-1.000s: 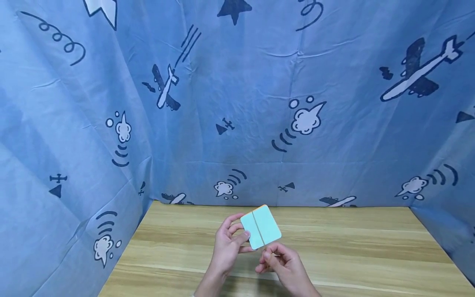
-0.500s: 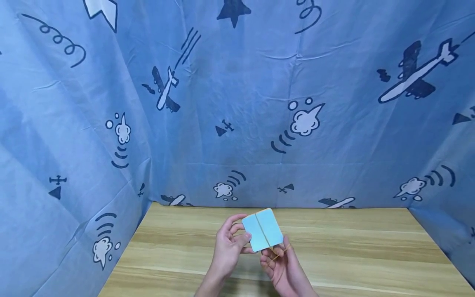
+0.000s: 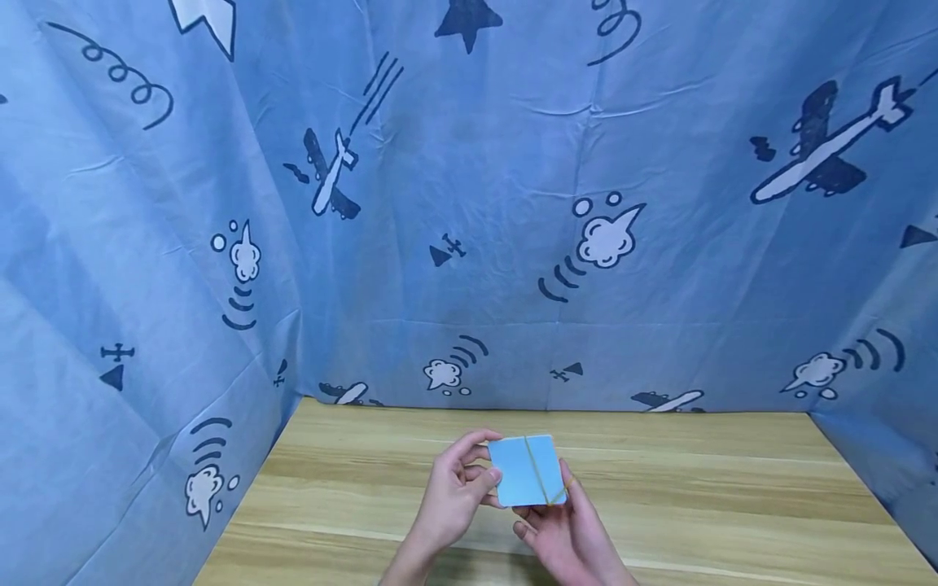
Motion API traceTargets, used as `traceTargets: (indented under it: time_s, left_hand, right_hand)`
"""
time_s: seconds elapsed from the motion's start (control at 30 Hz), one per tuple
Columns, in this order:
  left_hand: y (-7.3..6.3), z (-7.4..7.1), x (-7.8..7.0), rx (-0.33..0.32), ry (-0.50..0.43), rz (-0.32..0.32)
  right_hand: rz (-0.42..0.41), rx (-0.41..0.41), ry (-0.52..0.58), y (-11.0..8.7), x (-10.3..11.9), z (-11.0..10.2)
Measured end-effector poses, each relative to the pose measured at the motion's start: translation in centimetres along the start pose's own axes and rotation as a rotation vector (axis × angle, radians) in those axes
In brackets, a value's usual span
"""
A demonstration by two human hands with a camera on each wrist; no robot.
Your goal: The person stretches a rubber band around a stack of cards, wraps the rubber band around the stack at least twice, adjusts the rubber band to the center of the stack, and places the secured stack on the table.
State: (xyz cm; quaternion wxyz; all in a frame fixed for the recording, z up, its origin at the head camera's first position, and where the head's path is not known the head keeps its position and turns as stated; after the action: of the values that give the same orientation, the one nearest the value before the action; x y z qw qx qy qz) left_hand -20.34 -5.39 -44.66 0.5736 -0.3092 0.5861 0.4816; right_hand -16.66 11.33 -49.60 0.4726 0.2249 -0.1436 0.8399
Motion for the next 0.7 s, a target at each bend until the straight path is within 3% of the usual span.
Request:
traceTargets:
  time_s: [0.13,0.5,0.7]
  left_hand:
    - [-0.1,0.0,0.0,0.036,0.048,0.013]
    - [-0.1,-0.1,0.2,0.089,0.107,0.015]
    - [-0.1,-0.3,0.3,0.095,0.093,-0.009]
  right_hand:
    - [0.016,-0.014,-0.034,-0.1,0.1,0.0]
    - [0.028,0.055,-0.135,-0.5,1.0,-0.4]
    - [0.03,-0.02,-0.269,-0.4,2.0,-0.5]
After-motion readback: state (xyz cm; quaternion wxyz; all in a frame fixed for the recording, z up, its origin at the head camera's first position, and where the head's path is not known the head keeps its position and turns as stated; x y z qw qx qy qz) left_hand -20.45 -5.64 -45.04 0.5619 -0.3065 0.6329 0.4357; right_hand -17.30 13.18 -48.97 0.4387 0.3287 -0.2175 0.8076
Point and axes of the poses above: each hand's wrist, its own y-axis towards the middle knuckle, its own z-axis out of the palm, x = y × z, the point moved 3 cm from there along y, towards the middle knuckle, and after that the axes turned 1 degree about -y, right-handed, at the moved point
